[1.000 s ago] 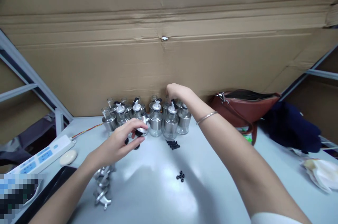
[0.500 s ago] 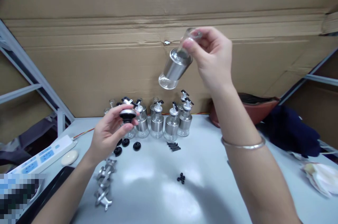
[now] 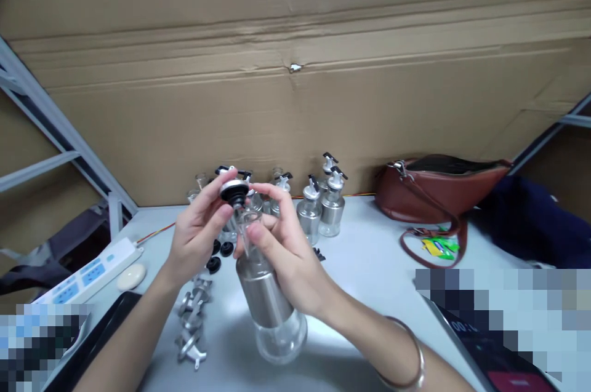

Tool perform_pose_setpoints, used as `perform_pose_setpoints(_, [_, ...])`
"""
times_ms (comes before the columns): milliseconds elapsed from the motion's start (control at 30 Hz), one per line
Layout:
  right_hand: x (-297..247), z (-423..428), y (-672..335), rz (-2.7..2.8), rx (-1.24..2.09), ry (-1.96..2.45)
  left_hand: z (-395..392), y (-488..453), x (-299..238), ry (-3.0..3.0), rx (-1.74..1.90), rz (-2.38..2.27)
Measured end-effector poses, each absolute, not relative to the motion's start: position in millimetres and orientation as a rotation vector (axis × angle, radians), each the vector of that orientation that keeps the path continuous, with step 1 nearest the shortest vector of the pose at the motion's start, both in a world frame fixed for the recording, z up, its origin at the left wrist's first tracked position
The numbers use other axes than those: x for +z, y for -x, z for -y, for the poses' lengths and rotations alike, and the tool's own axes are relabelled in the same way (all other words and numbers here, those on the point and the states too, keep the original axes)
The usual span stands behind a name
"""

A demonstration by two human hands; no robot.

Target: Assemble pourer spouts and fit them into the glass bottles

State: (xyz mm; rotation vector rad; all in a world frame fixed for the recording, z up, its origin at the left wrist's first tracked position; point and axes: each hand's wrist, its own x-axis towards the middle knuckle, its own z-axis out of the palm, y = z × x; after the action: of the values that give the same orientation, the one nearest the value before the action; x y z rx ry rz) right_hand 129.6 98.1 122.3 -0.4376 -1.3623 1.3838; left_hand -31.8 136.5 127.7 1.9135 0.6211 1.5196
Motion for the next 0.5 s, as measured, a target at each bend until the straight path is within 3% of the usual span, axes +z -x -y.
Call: perform_pose_setpoints(500, [94, -137, -127, 1.212, 1.449, 0.539, -167, 32, 107, -2.049, 1.304, -0.709])
